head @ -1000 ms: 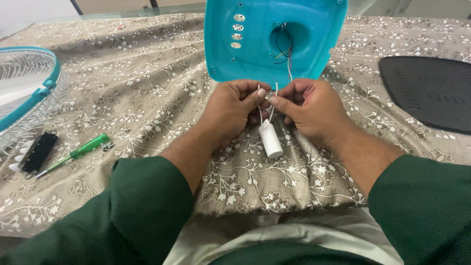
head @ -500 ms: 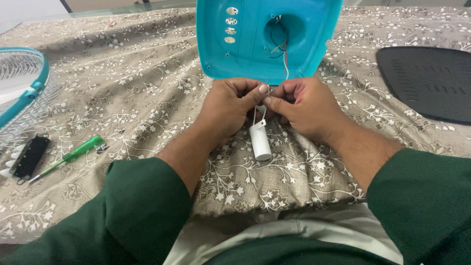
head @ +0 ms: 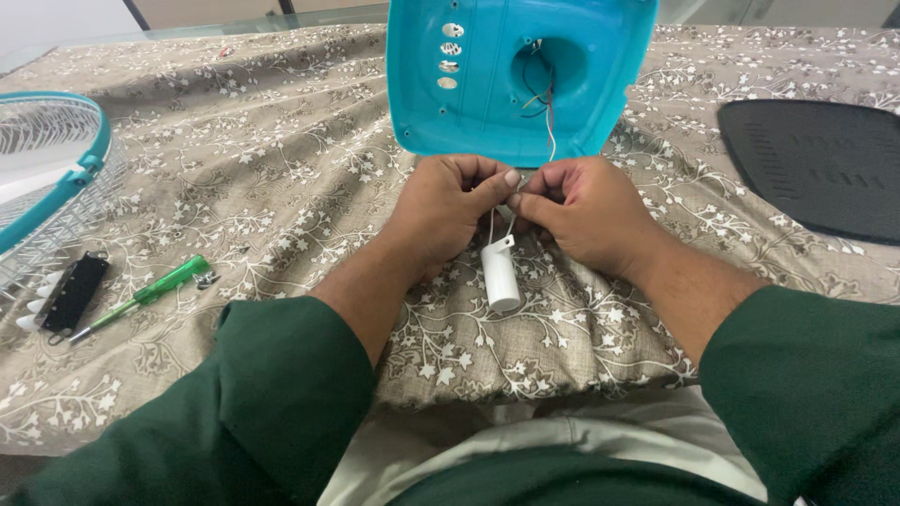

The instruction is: The person assembles an electric fan by attaching the motor housing to the fan neck, inserting and tightening a central shaft with a screwdriver, and handling internal wires. The fan blade and cage remain disassembled on the table.

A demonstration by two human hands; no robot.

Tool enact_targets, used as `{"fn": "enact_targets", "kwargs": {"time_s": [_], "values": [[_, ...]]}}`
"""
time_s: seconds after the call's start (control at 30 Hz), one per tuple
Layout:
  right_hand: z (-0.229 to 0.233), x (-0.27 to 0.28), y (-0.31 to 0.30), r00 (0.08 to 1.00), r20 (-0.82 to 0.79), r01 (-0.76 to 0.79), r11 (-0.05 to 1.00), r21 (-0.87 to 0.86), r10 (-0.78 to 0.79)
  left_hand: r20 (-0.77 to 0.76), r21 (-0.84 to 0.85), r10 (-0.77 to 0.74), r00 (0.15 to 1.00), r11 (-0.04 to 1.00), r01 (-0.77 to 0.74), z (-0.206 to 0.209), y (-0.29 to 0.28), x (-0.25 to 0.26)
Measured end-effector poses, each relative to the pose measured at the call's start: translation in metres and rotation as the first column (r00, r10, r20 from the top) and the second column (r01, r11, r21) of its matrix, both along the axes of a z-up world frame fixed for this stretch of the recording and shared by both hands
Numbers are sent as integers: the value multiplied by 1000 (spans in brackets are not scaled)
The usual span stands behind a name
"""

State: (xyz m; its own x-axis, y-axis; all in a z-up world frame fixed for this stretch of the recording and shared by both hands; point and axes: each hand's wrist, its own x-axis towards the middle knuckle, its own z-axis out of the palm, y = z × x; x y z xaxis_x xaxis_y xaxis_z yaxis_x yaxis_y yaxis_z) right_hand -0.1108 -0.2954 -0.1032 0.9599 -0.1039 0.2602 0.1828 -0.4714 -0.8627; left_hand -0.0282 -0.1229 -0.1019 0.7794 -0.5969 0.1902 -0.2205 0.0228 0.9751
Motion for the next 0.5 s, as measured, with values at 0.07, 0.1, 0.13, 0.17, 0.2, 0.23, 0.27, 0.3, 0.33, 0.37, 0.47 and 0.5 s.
{"fn": "enact_targets", "kwargs": {"time_s": [0.07, 0.1, 0.13, 0.17, 0.2, 0.23, 0.27, 0.3, 0.33, 0.37, 0.47, 0.5], "values": [[-2, 1, -1, 1000, 22, 5, 999, -36, -4, 20, -6, -17, 1000, 1000, 17, -2, -1, 2], [-3, 1, -1, 999, 32, 8, 999, -53, -6, 29, -8, -26, 999, 1000, 26, -3, -1, 2], [-4, 1, -2, 999, 36, 24, 997, -77, -21, 23, -10, -38, 999, 999, 38, -5, -1, 3], [-5, 1, -2, 999, 40, 41, 994, -100, -37, 17, -13, -50, 999, 999, 50, -6, -2, 3], [-5, 0, -3, 998, 45, 57, 991, -125, -52, 13, -16, -61, 998, 998, 61, -6, -2, 4], [-4, 1, -3, 996, 81, 22, 999, -34, -19, 30, -33, -67, 997, 997, 68, -7, -2, 4], [-4, 0, -3, 993, 119, -16, 998, 55, 9, 46, -49, -75, 996, 996, 77, -7, -3, 4], [-3, -1, -2, 987, 159, -57, 988, 143, 34, 62, -66, -82, 995, 994, 86, -8, -3, 3], [-3, -4, 0, 971, 238, 2, 996, 95, -24, 39, -75, -105, 994, 991, 108, -7, -3, 3], [-2, -7, 1, 945, 318, 64, 997, 51, -77, 15, -85, -128, 992, 988, 129, -6, -2, 3], [6, -18, 4, 909, 402, 181, 973, -143, -109, 80, 23, -166, 983, 986, 164, -3, 2, 2], [8, -22, 6, 910, 403, 205, 954, -219, -103, 123, 83, -177, 977, 982, 167, -2, 3, 1]]}}
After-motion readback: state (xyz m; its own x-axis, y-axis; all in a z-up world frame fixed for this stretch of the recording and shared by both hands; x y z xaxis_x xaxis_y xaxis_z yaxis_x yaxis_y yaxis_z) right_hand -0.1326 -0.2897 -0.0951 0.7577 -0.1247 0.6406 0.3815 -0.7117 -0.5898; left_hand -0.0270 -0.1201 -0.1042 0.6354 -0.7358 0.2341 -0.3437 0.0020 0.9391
